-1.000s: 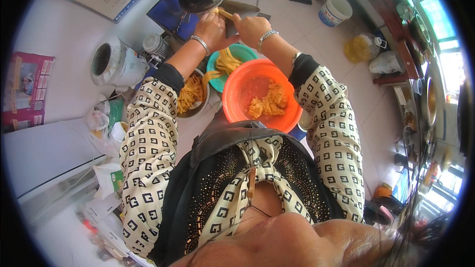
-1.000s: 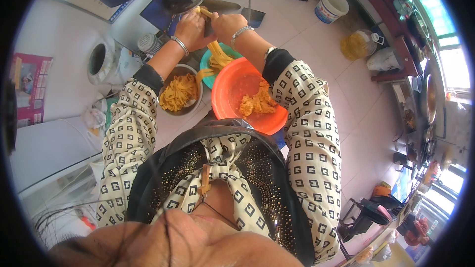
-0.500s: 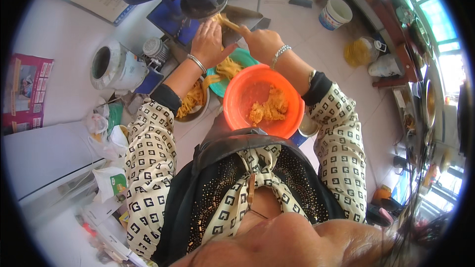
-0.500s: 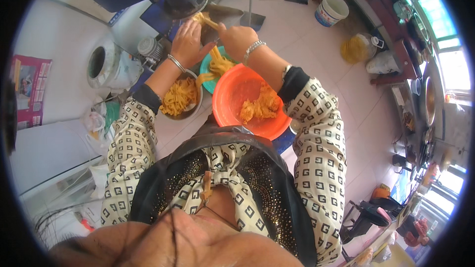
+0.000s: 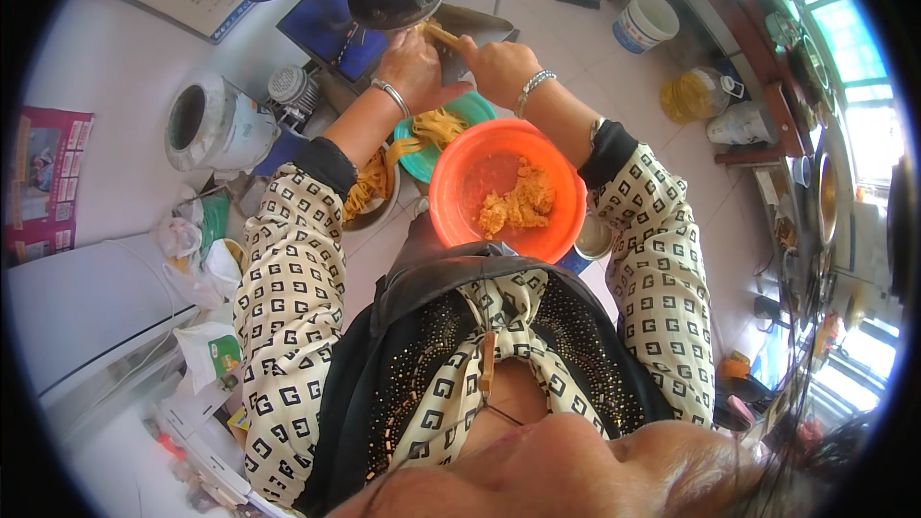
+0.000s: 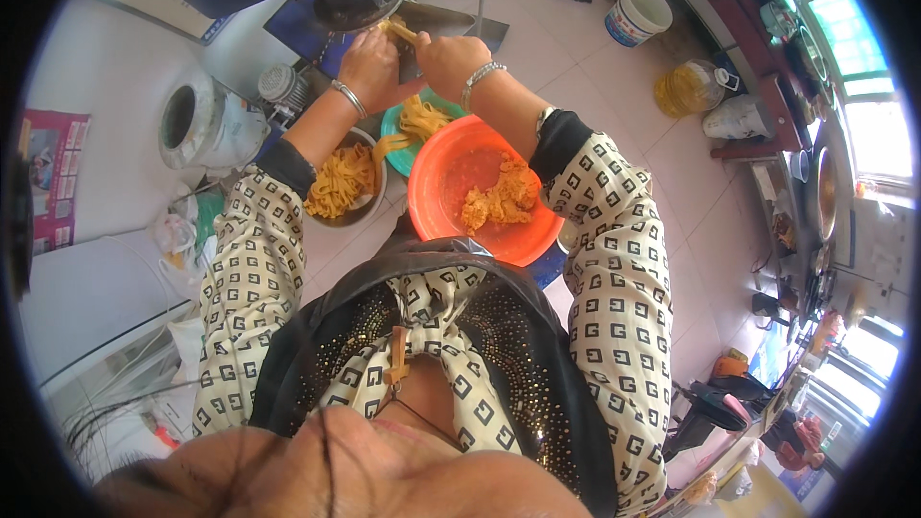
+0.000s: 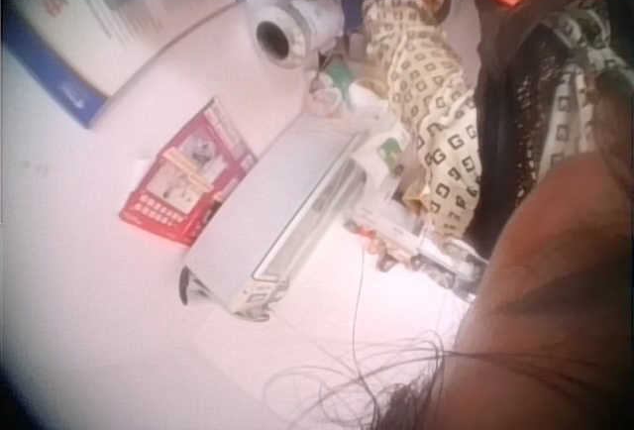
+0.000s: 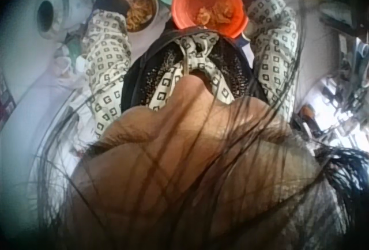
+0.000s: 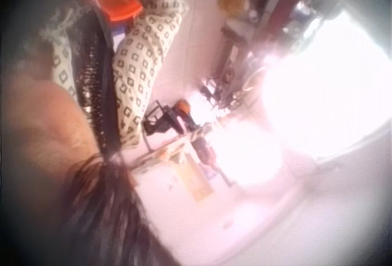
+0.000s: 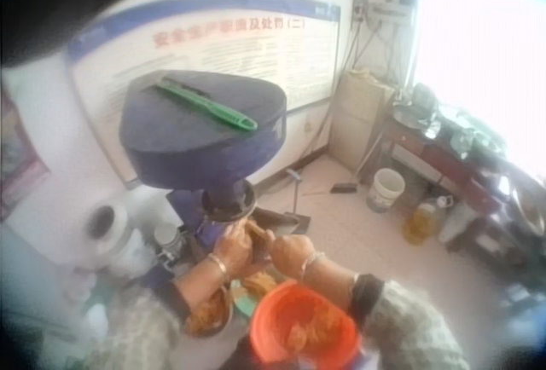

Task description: The person feeds a yellow dough mixture into a blue extrusion machine using a wooden stick and their hands. The machine extrudes long noodle strands into a green bowl below. The person repeatedly scoops dough from an orange bowl and pushes it into the machine's hopper.

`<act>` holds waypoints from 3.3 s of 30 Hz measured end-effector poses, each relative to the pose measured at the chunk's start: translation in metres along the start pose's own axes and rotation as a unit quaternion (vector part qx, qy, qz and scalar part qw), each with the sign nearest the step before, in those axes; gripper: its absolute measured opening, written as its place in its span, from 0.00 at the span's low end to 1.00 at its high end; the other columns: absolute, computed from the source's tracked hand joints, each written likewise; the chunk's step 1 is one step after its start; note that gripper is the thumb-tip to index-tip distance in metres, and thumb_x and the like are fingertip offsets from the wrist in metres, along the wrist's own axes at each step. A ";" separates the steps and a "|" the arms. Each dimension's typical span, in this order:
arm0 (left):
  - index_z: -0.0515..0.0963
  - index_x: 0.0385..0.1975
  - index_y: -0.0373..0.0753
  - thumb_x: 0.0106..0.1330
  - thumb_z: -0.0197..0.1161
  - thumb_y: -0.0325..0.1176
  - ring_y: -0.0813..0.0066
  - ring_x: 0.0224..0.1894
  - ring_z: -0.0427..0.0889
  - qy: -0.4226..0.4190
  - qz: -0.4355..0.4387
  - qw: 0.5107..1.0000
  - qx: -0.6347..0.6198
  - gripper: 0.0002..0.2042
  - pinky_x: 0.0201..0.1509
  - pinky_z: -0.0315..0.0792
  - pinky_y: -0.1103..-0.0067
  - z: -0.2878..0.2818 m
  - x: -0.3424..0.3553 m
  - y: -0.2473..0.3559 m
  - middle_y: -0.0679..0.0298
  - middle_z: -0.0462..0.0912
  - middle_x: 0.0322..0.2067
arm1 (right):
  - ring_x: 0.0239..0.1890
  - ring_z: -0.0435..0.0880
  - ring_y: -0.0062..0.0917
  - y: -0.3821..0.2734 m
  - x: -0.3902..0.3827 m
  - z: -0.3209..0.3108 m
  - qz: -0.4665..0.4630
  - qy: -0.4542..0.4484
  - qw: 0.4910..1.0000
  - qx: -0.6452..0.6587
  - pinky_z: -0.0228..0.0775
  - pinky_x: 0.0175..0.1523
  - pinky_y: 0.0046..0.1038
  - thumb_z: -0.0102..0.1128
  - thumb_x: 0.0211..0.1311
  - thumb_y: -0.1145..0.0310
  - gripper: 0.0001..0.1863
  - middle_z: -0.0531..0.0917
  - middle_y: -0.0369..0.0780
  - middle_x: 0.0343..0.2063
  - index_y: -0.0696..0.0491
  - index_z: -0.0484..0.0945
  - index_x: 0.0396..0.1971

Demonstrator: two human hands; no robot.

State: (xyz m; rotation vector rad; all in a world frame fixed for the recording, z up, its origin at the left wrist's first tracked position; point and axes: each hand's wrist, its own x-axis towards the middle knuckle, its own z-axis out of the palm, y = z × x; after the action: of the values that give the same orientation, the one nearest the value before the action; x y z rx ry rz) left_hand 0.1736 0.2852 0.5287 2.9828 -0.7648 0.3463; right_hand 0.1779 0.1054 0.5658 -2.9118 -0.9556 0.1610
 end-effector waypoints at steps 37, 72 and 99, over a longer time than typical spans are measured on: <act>0.74 0.29 0.36 0.66 0.56 0.37 0.49 0.29 0.80 -0.157 -0.099 0.936 -0.300 0.10 0.34 0.72 0.60 0.077 -0.157 0.086 0.47 0.79 0.22 | 0.31 0.84 0.42 0.016 -0.025 -0.003 0.046 -0.008 0.996 0.080 0.76 0.34 0.40 0.47 0.60 0.72 0.26 0.83 0.46 0.27 0.47 0.65 0.61; 0.80 0.36 0.35 0.58 0.59 0.22 0.73 0.27 0.82 -0.176 -0.393 0.709 -0.559 0.07 0.28 0.77 0.76 0.286 -0.172 0.067 0.60 0.83 0.29 | 0.49 0.72 0.44 -0.029 -0.274 0.287 0.452 0.336 0.772 0.294 0.68 0.53 0.39 0.62 0.47 0.80 0.13 0.72 0.50 0.46 0.57 0.74 0.36; 0.77 0.49 0.44 0.64 0.52 0.35 0.58 0.47 0.78 -0.543 0.350 0.758 0.096 0.15 0.47 0.73 0.65 0.216 -0.141 0.092 0.56 0.77 0.43 | 0.49 0.75 0.44 -0.013 -0.288 0.310 0.463 0.293 0.803 0.233 0.72 0.51 0.38 0.58 0.47 0.83 0.18 0.75 0.49 0.45 0.58 0.67 0.40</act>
State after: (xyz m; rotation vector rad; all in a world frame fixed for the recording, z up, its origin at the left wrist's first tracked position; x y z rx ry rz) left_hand 0.0530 0.2501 0.2847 2.6553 -1.9732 -1.5297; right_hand -0.0981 -0.0435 0.2818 -2.4021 0.5583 -0.3857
